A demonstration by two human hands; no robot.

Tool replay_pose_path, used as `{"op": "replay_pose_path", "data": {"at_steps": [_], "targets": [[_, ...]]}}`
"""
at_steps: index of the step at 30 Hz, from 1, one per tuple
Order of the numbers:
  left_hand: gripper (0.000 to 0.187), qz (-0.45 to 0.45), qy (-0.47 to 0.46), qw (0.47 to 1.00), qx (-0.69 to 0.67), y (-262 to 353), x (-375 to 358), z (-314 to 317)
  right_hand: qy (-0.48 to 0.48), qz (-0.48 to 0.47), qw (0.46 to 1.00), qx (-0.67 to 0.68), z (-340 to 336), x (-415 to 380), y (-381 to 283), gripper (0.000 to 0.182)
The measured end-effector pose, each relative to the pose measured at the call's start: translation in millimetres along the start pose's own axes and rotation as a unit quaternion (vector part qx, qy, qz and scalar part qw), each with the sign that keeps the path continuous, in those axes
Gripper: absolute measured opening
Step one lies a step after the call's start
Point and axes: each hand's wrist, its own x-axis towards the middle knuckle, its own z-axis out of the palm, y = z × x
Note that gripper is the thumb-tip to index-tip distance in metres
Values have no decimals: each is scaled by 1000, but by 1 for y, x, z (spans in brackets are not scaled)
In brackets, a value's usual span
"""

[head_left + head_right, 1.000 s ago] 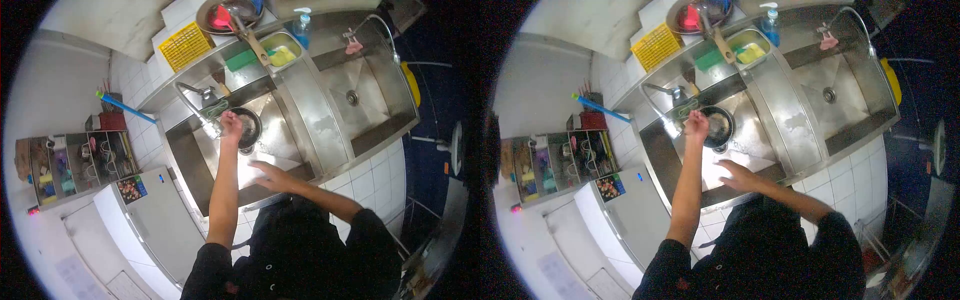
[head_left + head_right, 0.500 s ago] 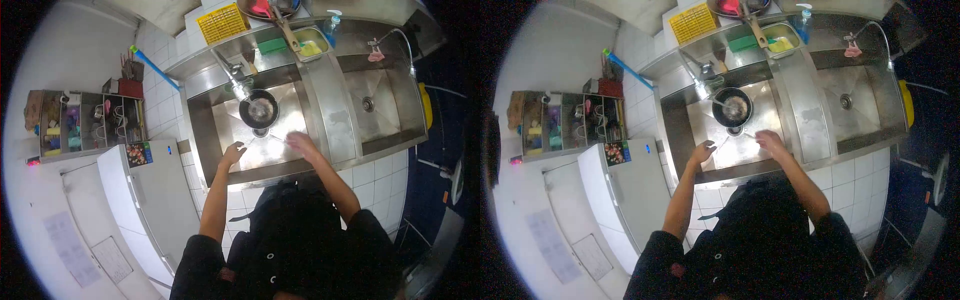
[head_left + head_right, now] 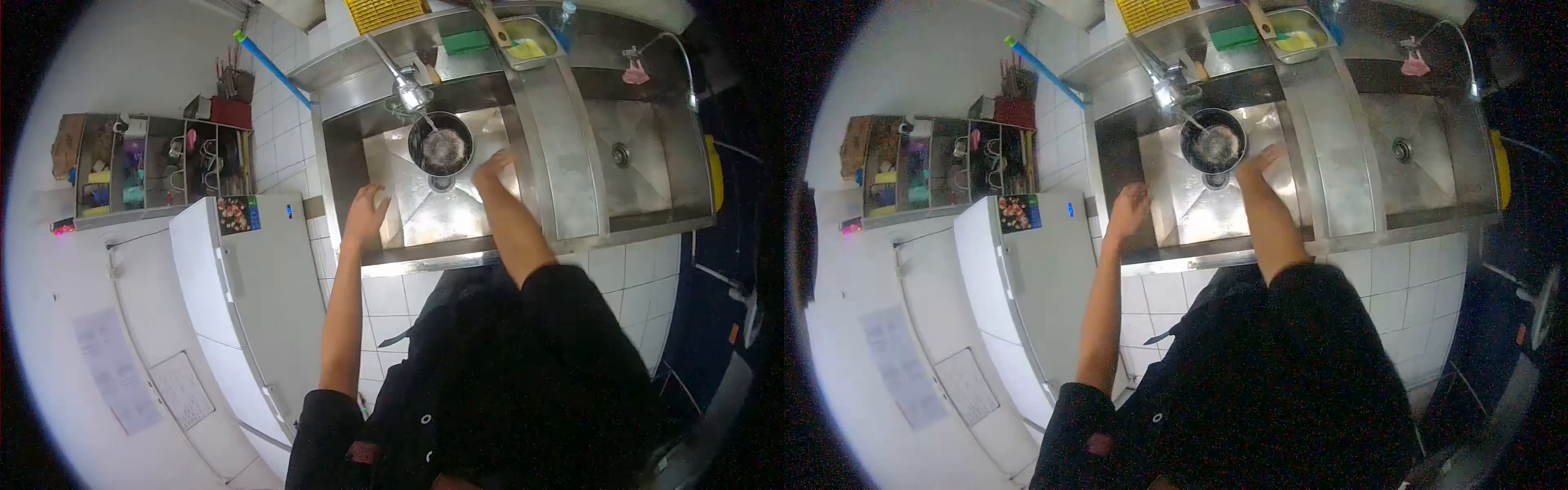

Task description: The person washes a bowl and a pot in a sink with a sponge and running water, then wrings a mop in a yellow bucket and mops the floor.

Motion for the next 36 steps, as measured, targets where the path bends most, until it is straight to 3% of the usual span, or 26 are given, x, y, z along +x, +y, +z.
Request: {"op": "replay_pose_path", "data": {"at_steps": [1, 2, 3, 4, 5, 7, 9, 11, 13, 16, 18, 19, 20, 21, 23, 25, 26, 27, 28, 29, 30, 31, 32, 33, 34, 36], "targets": [[30, -18, -30, 999, 29, 4, -6, -1, -292, -37, 899, 323, -12, -39, 35, 39], [30, -38, -66, 995, 57, 13, -20, -6, -543, -313, 683, 374, -50, 9, 122, 40], [30, -53, -91, 991, 84, 20, -23, -8, -644, -228, 517, 516, -34, -28, 117, 33], [31, -42, -70, 997, -13, 4, -29, 3, -583, -289, 460, 604, 52, -153, 70, 29], [32, -77, -106, 990, -47, 1, -34, 3, -643, -392, 438, 491, 11, -109, 115, 26], [33, -139, -181, 967, -112, -3, -36, 0, -553, -432, 454, 549, 13, -94, 153, 20], [29, -36, -109, 989, -96, -7, -31, -7, -578, -145, 472, 650, -9, -27, 198, 21], [23, -44, -109, 975, -189, -2, -15, -33, -596, 4, 345, 725, -20, 29, 217, 13], [26, -9, -100, 970, -223, 7, 9, -63, -526, 7, 293, 798, -51, 84, 255, 5], [40, 36, -15, 981, -189, 79, 9, -94, -447, 64, 293, 843, -92, 119, 301, 16], [66, 98, 23, 991, -88, 95, 22, -82, -199, -3, 733, 650, -146, 114, 347, 27], [70, 51, 42, 991, 119, 86, 26, -56, -168, -15, 781, 601, -160, 92, 361, 33], [71, 62, 27, 971, 229, 78, 23, -29, -135, -22, 826, 547, -172, 70, 375, 39], [72, 84, 10, 939, 334, 71, 18, 1, -203, 5, 757, 621, -171, 29, 385, 46], [64, 171, -329, 878, 301, 55, 19, 52, -436, 144, 522, 719, -201, -53, 427, 47], [55, 75, -472, 877, -57, 103, -32, 65, -515, 299, 409, 692, -220, -199, 447, 46], [50, -8, -513, 827, -232, 120, -62, 71, -528, 324, 513, 594, -245, -279, 462, 46], [41, -70, -537, 787, -295, 109, -82, 90, -507, 327, 641, 475, -286, -359, 483, 43], [46, -95, -575, 762, -282, 111, -104, 93, -558, 373, 639, 375, -338, -420, 510, 48], [51, -113, -611, 736, -267, 120, -121, 95, -598, 325, 696, 228, -387, -565, 512, 49], [49, -144, -614, 727, -270, 108, -137, 106, -703, 457, 525, 149, -459, -535, 542, 41], [47, -173, -619, 717, -270, 82, -154, 122, -633, 281, 692, 206, -540, -639, 544, 37], [50, -192, -604, 713, -298, 47, -171, 142, -675, 386, 620, 108, -613, -686, 533, 38], [52, -213, -590, 709, -323, 17, -189, 154, -675, 466, 551, 154, -682, -708, 524, 39], [52, -230, -586, 709, -316, -7, -206, 154, -541, 767, 266, 222, -733, -659, 513, 44], [52, -267, -595, 715, -253, -35, -224, 136, -342, 905, 110, 229, -804, -582, 470, 51]]}}
